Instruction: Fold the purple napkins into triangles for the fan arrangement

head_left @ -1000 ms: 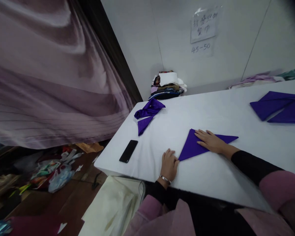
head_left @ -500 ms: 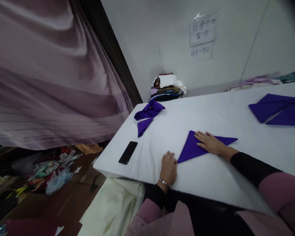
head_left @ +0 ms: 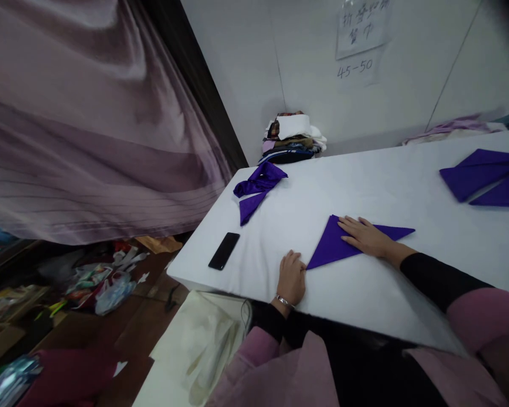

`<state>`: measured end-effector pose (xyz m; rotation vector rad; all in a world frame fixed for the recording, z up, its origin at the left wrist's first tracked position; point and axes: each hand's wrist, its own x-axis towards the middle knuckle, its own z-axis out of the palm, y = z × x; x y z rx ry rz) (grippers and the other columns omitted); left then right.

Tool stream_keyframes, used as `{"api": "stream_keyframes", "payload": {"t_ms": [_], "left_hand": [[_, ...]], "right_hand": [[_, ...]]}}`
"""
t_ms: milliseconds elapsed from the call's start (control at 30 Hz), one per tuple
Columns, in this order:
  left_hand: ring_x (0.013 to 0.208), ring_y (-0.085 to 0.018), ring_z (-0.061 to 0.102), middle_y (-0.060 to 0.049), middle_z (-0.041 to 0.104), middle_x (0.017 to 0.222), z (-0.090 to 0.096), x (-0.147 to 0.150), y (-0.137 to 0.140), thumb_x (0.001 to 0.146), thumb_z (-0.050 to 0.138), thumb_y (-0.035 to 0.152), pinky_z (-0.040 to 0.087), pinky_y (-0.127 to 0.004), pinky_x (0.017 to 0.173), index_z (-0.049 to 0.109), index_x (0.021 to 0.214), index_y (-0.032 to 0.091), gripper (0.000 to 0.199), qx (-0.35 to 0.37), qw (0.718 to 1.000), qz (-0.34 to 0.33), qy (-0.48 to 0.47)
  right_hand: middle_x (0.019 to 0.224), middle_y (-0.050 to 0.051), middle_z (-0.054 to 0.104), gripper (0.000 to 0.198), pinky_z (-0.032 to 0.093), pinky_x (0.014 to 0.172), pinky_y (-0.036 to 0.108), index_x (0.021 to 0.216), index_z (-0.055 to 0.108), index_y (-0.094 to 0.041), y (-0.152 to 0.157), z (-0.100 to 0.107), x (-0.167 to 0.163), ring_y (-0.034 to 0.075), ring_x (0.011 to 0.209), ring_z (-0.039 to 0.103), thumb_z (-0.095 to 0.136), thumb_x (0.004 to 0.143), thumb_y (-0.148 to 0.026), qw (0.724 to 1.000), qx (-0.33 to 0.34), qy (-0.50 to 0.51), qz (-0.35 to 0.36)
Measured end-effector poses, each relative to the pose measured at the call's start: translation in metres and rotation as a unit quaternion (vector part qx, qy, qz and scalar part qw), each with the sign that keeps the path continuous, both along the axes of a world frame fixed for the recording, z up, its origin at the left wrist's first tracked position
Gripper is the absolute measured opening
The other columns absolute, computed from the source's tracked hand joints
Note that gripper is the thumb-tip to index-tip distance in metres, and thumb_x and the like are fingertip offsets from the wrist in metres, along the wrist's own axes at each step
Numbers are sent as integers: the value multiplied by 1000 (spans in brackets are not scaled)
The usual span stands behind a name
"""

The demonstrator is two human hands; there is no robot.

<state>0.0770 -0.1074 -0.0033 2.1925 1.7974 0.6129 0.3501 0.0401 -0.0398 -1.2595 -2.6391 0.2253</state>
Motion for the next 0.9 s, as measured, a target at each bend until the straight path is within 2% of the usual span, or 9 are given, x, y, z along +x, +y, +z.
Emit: {"api": "stream_keyframes", "payload": {"t_ms": [167, 267, 333, 433, 567, 733, 900], "left_hand": [[132, -25, 36, -10, 54, 127, 2, -3, -2, 80, 47, 4, 31, -53, 108, 58, 87, 20, 21, 4, 1000, 31, -1], [135, -24, 32, -10, 50, 133, 8, 8, -9, 82, 42, 5, 27, -52, 111, 57, 100, 19, 27, 25, 999, 41, -1], [137, -23, 27, -11, 44, 140, 10, 23, -16, 86, 42, 12, 22, -50, 113, 51, 116, 18, 32, 30, 1000, -7, 7], [139, -26, 21, -15, 33, 147, 9, 52, -26, 89, 47, 35, 21, -48, 114, 37, 134, 13, 52, 7, 994, -109, 24], [141, -28, 8, -19, 23, 150, 1, 76, -31, 85, 44, 60, 16, -48, 115, 27, 141, 7, 79, 7, 990, -136, 46], [141, -29, 8, -20, 23, 150, 1, 75, -28, 84, 40, 64, 14, -47, 115, 26, 141, 6, 83, 3, 989, -128, 69], [141, -30, 10, -20, 23, 150, 1, 67, -30, 84, 40, 64, 18, -50, 114, 25, 142, 7, 83, -2, 991, -109, 76]], "right_hand": [[150, 5, 29, 61, 20, 110, 52, 148, 18, -29, 0, -3, 2, 26, 137, 22, 21, 92, -55, 1000, 13, 4, 5], [149, 5, 30, 62, 21, 110, 52, 147, 20, -28, 0, -3, 1, 26, 137, 22, 21, 92, -56, 1000, 17, 2, 4], [149, 8, 31, 63, 21, 109, 51, 147, 24, -25, 0, -2, 1, 25, 137, 23, 20, 92, -56, 1000, 20, -6, 2], [148, 9, 33, 62, 21, 109, 51, 146, 26, -24, -1, 0, 0, 25, 137, 24, 20, 92, -55, 1000, 23, -10, 2], [148, 7, 32, 62, 21, 109, 51, 146, 24, -25, -2, 0, 0, 25, 137, 24, 20, 92, -54, 1000, 27, -4, 3], [148, 8, 32, 62, 21, 109, 51, 147, 23, -25, -1, -1, 1, 25, 137, 24, 20, 93, -54, 999, 32, -10, 3], [149, 8, 31, 61, 21, 109, 51, 147, 21, -25, 0, -4, 2, 27, 137, 25, 21, 93, -53, 999, 33, -1, 10]]}}
